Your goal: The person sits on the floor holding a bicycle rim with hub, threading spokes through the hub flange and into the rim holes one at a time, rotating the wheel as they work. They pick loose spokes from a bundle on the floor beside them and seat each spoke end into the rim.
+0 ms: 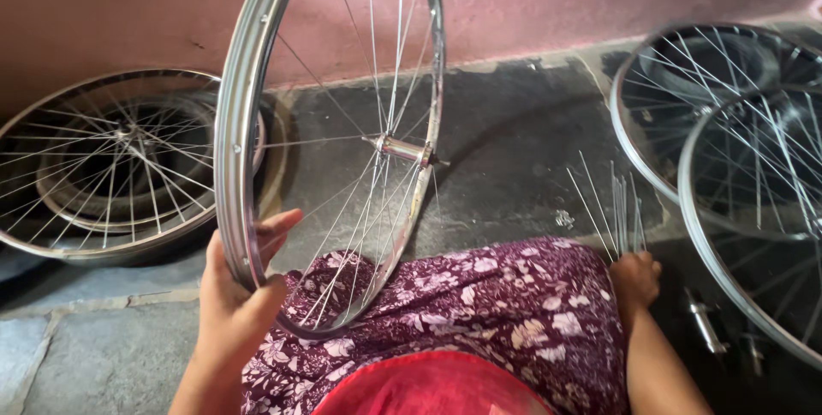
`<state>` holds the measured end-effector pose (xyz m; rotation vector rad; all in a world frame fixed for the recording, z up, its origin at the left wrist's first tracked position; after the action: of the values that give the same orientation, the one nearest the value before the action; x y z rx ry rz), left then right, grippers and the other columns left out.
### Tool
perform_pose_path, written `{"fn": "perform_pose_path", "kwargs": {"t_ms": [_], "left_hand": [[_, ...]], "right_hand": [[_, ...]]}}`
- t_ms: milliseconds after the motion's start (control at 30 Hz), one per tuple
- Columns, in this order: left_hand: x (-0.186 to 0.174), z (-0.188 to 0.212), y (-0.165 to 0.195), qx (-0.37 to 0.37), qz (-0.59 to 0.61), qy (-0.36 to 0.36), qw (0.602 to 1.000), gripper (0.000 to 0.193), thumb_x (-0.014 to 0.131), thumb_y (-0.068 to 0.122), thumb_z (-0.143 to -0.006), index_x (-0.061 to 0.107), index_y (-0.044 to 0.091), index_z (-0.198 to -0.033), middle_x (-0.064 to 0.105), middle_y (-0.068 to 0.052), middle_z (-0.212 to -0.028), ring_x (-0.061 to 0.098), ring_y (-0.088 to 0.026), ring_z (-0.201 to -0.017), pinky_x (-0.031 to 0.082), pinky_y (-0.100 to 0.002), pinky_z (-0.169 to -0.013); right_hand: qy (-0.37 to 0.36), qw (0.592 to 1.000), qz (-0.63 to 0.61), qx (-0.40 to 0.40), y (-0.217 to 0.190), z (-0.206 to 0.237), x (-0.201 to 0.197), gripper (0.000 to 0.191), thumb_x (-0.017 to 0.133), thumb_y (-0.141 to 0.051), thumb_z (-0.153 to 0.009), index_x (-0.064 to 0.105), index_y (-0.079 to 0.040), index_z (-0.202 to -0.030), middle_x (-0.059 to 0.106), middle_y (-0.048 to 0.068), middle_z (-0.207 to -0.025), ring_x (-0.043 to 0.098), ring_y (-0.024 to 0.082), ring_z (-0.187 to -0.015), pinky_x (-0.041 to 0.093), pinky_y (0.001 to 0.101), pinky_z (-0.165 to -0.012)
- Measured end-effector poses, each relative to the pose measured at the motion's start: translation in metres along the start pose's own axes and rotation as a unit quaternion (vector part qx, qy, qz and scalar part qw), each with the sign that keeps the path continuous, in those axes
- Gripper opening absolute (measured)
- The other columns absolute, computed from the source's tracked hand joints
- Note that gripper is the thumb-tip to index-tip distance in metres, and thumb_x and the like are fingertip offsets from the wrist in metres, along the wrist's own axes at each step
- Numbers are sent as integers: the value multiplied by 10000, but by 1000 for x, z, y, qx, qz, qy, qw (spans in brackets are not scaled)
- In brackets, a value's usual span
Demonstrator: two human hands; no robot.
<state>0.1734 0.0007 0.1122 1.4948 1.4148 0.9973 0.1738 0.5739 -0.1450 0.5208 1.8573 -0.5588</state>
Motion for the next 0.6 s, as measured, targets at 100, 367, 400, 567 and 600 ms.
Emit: {"fn": "perform_pose_path", "kwargs": {"t_ms": [100, 367, 400, 567, 600], "left_hand": [[-9, -10, 0, -55, -26, 23, 998, 679, 431, -180, -650, 419, 23, -1297, 607, -245, -1398, 535, -320, -1430, 423, -423, -1080], [-25, -53, 3, -32, -55, 56, 996, 654, 449, -167, -677, 405, 12, -1305, 663, -264, -1294, 618, -342, -1355, 374, -434, -1173], [-28, -58, 3, -36, -54, 56, 996, 672, 445, -165, -661, 406, 14, -1307, 664, -258, -1299, 626, -340, -1334, 392, -436, -1161], [-46, -79, 0, -72, -90, 56, 992, 697, 432, -174, -657, 397, 15, -1327, 667, -244, -1323, 641, -324, -1299, 458, -441, -1165], [-48, -83, 0, -73, -82, 51, 993, 706, 430, -178, -658, 387, 19, -1335, 661, -245, -1326, 637, -326, -1302, 458, -441, -1160]], "right_hand": [[103, 991, -6, -86, -10, -1, -5, 297, 690, -377, -747, 732, -130, -907, 642, 91, -1117, 609, 370, -1073, 573, 501, -767], [163, 960, 191, -126, -25, -7, 9, 232, 694, -224, -1023, 662, -180, -797, 574, -20, -980, 585, 209, -1022, 547, 366, -805], [163, 955, 205, -141, -27, -7, 11, 240, 699, -226, -1029, 661, -184, -796, 566, -19, -961, 585, 203, -1016, 540, 365, -781], [27, 990, 98, -97, -17, -22, 27, 147, 675, -294, -961, 715, -167, -898, 588, 19, -1118, 559, 255, -1161, 520, 425, -887], [-6, 990, 104, -90, -17, -25, 31, 150, 671, -301, -958, 724, -166, -920, 589, 26, -1148, 551, 261, -1186, 513, 433, -906]]}}
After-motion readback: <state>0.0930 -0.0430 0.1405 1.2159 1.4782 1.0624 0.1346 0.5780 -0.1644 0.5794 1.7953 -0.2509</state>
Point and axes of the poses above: each hand's wrist, its own z-axis away from the middle knuckle, its own x-axis out of the palm, y = z × x, the point moved 7 cm from there along -z, towards the middle knuckle
